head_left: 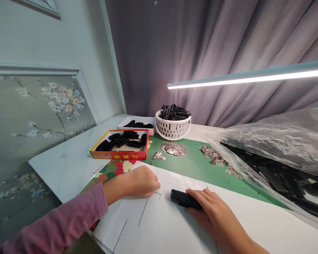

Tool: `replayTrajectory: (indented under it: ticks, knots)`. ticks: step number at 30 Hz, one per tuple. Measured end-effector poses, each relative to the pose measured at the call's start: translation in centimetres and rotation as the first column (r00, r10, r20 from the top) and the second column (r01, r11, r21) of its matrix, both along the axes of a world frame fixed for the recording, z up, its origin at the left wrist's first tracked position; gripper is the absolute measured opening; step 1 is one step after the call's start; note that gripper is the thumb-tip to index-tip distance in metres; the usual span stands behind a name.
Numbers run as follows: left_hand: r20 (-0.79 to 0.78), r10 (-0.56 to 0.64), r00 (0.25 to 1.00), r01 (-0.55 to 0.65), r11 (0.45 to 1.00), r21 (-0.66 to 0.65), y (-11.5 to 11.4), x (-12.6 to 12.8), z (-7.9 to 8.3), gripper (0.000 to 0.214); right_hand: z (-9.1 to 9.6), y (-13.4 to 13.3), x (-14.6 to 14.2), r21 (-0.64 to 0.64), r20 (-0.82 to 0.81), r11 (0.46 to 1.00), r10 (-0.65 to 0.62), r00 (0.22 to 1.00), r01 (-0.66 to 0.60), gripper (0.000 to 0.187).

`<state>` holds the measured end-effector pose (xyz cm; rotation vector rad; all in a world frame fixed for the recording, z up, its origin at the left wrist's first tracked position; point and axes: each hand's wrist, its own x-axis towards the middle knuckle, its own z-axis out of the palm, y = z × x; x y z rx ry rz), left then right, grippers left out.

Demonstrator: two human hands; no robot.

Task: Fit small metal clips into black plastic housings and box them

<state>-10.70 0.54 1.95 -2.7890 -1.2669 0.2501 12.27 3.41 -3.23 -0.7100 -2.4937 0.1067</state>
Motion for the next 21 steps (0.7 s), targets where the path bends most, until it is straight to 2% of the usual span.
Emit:
replayTrajectory:
  ticks: [5,10,13,21]
  knots:
    - [-0.031,-0.064,0.997,0.065,0.998,0.019,0.7,0.2,-0.2,0.012,-0.2,-0.1,0.0,0.028,0.012,1.0,0.005,1.0,-0.005,0.027]
    - [0.081,0.013,0.997,-0.016,0.999,0.041,2.0,-0.5,0.3,0.023,-0.4,-0.2,0.0,0.043,0.04,0.999,-0.02,0.999,0.019,0.023]
    - [0.158,0.077,0.984,-0.085,0.995,0.045,2.2,-0.9,0.6,0.032,-0.3,-0.3,0.0,0.02,0.055,0.998,-0.053,0.997,0.052,0.027]
    - [0.148,0.05,0.988,-0.034,0.994,-0.106,1.6,-0.7,1.2,0.028,-0.6,-0.1,0.1,-0.044,0.026,0.979,-0.198,0.98,0.199,0.032]
